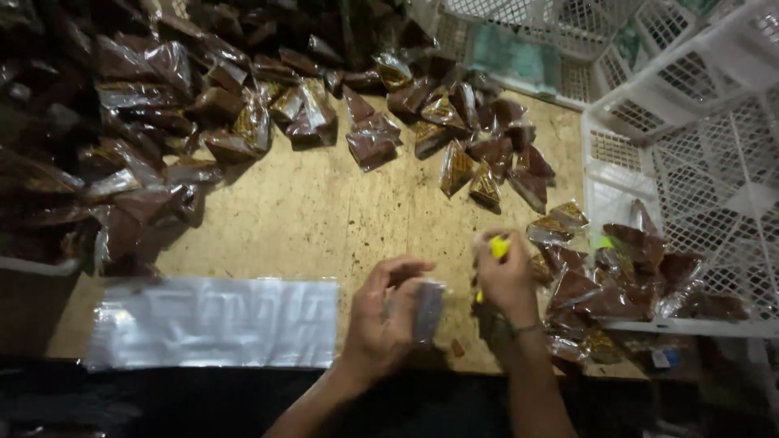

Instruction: Packaging individually wrapped triangular pastries into larger plastic bags at a packaging station.

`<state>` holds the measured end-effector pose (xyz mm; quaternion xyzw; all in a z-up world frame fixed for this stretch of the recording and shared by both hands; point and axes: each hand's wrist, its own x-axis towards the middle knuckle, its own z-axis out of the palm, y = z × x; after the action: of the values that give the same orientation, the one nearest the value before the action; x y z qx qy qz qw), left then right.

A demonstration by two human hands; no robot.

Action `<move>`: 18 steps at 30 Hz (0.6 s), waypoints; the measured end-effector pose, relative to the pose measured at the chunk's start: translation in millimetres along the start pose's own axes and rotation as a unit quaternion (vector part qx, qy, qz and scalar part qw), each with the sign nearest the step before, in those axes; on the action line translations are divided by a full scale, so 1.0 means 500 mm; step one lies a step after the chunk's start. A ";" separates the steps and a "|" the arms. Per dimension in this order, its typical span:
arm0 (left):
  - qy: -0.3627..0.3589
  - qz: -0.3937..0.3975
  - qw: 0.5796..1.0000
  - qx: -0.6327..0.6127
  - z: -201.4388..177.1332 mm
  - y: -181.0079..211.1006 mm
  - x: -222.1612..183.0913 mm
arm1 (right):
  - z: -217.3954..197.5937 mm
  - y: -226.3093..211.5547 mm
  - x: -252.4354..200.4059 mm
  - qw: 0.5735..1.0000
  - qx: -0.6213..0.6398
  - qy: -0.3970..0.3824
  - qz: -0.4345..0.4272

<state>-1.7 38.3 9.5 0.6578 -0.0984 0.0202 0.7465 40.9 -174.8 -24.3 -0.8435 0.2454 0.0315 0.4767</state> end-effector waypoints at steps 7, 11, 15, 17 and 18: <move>0.083 -0.037 0.996 0.013 -0.028 -0.011 -0.001 | 0.016 0.094 -0.046 0.949 -0.253 0.087 -0.170; 0.047 -0.113 0.981 -0.151 0.037 -0.036 -0.035 | 0.018 0.073 -0.107 0.935 0.089 -0.235 -0.251; -0.109 -0.064 0.992 -0.006 0.008 -0.043 -0.007 | -0.037 0.078 -0.099 0.904 -0.034 -0.370 -0.212; -0.076 -0.061 0.986 0.136 -0.087 -0.126 0.015 | -0.097 0.133 -0.078 0.896 -0.138 -0.394 -0.149; -0.045 -0.063 0.958 0.276 -0.137 -0.167 0.018 | -0.126 0.164 -0.074 0.877 -0.236 -0.412 -0.079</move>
<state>28.7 93.7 -78.2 0.8433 -0.0808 -0.0297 0.5305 -39.5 -246.9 -44.2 -0.8580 -0.0551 0.3957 0.3228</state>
